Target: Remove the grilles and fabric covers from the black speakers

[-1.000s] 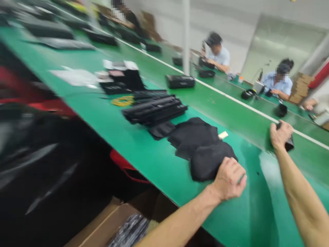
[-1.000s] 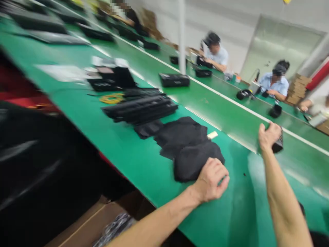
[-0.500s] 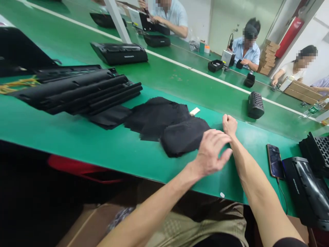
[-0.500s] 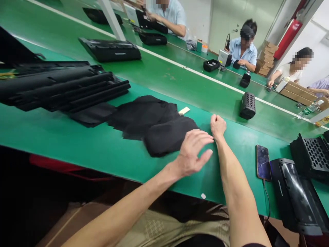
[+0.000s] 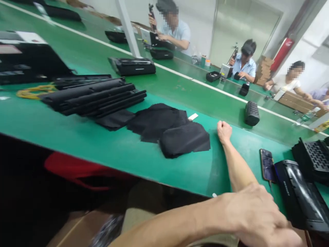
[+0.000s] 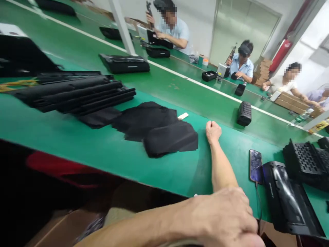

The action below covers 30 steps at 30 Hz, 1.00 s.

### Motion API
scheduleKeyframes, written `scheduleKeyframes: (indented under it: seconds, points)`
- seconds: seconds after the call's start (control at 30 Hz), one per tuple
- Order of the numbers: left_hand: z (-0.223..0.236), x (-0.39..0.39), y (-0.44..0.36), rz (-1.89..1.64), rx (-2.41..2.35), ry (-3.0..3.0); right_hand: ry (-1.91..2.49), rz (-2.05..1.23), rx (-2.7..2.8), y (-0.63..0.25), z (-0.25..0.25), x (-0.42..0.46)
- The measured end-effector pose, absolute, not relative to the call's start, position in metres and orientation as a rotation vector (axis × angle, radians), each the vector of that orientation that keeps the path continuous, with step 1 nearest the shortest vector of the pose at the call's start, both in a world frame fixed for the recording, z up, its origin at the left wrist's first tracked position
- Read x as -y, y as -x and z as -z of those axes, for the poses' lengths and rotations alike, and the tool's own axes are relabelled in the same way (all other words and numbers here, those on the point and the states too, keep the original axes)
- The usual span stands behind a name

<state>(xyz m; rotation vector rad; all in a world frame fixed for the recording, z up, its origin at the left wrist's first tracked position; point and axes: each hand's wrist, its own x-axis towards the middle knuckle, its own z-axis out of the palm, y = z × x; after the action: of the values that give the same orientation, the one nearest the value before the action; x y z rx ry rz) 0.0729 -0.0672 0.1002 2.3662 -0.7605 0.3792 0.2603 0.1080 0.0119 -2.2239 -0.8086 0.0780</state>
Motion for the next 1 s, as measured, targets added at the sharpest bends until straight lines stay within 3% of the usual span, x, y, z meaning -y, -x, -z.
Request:
scheduleKeyframes:
  seconds: [0.2,0.4,0.57,0.7,0.83,0.93,1.0]
  points:
    - [-0.121,0.021,-0.095,-0.586,0.477,-2.654,2.223,-0.050,0.809,-0.258,-0.015,-0.108]
    - [-0.115,0.078,-0.075,-0.355,1.120,-2.382,2.159,-0.117,0.825,-0.251,-0.024,-0.100]
    - [-0.083,0.032,-0.040,-0.704,0.592,-2.559,2.099,-0.246,0.892,-0.235,-0.051,-0.067]
    - [-0.030,-0.051,-0.005,-0.891,-0.050,-2.819,2.080,-0.286,0.982,-0.234,-0.096,0.040]
    - [0.004,-0.094,0.018,-1.056,-0.368,-2.848,2.285,0.036,0.824,-0.265,-0.138,0.197]
    - [0.006,-0.097,0.017,-1.087,-0.380,-2.865,2.549,0.228,0.616,-0.294,-0.135,0.285]
    - [0.003,-0.092,0.015,-1.094,-0.370,-2.879,2.647,0.184,0.602,-0.304,-0.118,0.311]
